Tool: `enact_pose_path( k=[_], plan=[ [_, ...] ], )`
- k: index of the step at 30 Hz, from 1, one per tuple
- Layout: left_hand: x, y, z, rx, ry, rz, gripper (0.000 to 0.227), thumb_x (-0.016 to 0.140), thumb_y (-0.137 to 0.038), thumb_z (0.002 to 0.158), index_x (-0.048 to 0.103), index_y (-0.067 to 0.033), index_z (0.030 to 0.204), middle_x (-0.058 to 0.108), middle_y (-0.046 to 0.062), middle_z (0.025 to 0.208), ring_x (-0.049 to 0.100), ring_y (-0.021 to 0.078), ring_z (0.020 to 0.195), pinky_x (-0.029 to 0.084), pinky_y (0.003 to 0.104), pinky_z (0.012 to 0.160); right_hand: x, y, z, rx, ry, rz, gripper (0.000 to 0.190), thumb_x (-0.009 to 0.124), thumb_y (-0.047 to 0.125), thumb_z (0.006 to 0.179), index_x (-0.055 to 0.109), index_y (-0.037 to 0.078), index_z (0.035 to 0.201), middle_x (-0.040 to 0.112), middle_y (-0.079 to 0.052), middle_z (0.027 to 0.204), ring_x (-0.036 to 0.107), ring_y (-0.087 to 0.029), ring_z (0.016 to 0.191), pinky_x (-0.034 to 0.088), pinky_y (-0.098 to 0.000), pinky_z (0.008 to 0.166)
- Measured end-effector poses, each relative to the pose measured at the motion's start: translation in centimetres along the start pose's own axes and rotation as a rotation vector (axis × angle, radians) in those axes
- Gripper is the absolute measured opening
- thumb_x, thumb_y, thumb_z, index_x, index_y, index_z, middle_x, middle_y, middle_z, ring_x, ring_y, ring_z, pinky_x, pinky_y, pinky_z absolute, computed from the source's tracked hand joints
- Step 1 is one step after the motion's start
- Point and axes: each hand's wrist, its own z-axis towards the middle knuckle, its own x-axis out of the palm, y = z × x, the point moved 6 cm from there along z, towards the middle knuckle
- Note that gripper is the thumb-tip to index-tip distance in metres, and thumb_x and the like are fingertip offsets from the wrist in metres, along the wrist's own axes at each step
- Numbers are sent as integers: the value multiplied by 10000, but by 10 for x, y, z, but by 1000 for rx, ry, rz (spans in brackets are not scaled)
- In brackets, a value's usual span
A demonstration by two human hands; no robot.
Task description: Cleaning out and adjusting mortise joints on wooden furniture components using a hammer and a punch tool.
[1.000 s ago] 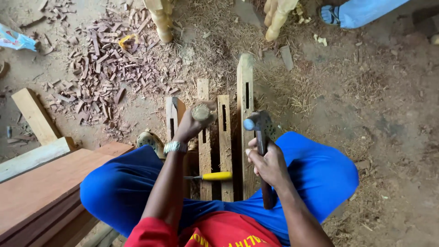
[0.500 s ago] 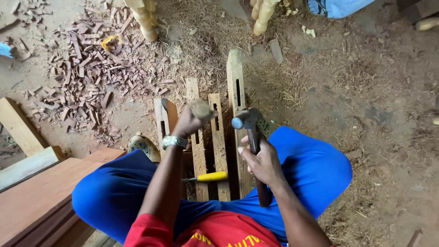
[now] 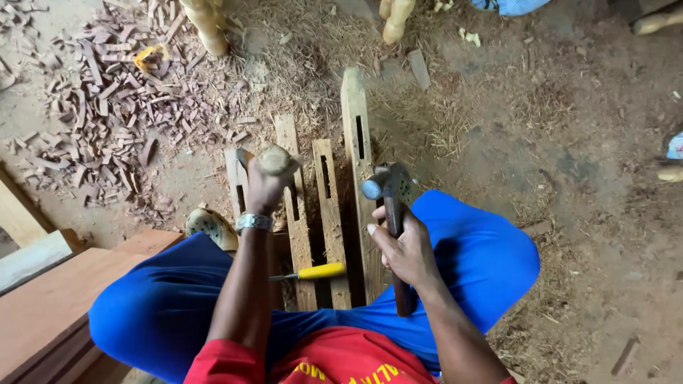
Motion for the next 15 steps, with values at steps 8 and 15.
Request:
enact_pose_path(
  k=[8,15],
  plan=[
    [46,-112,17,-49,348,93,673,831,-324,780,538,-2,1294,724,127,1108,727,204,1001,602,350,885,-1,3,4,-28,-2,23,219,711,124,881,622,46,1065,574,8,638,534,-64,422,442,-270,379],
    [33,-135,17,72,346,359,508,848,-354,804,679,-44,1169,772,66,970,734,174,849,587,336,850,-5,1,-1,-109,28,122,230,703,102,873,611,26,1069,565,8,657,529,-59,435,436,-256,377]
  ],
)
